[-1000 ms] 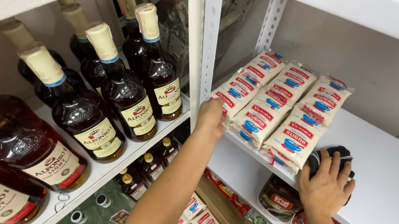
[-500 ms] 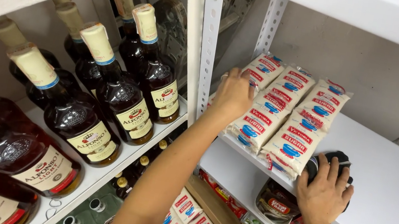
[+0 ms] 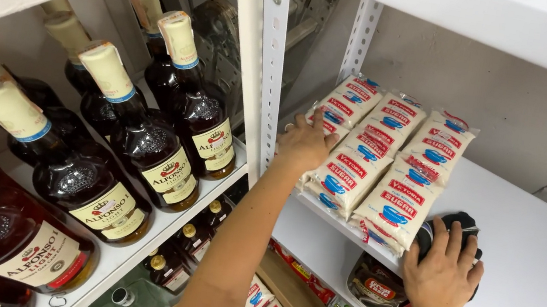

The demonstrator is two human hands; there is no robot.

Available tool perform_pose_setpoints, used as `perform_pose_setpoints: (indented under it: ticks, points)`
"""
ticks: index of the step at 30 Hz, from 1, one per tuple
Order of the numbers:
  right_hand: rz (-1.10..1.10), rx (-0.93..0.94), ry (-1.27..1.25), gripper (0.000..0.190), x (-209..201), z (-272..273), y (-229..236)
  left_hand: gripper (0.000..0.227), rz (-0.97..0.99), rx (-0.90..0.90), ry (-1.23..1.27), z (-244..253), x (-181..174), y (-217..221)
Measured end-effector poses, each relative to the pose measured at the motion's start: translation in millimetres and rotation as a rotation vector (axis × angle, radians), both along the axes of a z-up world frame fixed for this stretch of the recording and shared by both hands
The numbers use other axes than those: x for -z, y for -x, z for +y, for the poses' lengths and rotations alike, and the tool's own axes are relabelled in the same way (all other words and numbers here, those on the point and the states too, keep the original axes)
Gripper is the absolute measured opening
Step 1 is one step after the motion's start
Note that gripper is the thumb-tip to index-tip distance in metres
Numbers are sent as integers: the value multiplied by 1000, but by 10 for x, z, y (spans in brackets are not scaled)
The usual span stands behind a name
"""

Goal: The person takes packages of sugar from a cardboard box and places them on a white shelf. The person uses a handheld scanner to scan each package before arranging it on the shelf. The task is performed repeatedly throughout the video.

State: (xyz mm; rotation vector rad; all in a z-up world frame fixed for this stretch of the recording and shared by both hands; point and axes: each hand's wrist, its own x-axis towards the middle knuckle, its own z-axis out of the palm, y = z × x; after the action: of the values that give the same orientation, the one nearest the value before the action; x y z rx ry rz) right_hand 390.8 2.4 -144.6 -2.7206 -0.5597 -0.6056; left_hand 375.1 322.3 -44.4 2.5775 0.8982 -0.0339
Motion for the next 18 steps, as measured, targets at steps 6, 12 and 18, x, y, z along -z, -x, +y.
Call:
perform_pose_setpoints:
  ticks: [6, 12, 18]
  points:
    - [6, 13, 15, 64, 11, 7, -10, 78, -21, -18, -83, -89, 24, -10]
    - [15, 12, 11, 64, -7, 15, 4, 63, -316, 286, -255, -329, -74, 41]
    - [25, -3, 8, 64, -56, 14, 25, 64, -215, 542, -210, -615, 160, -7]
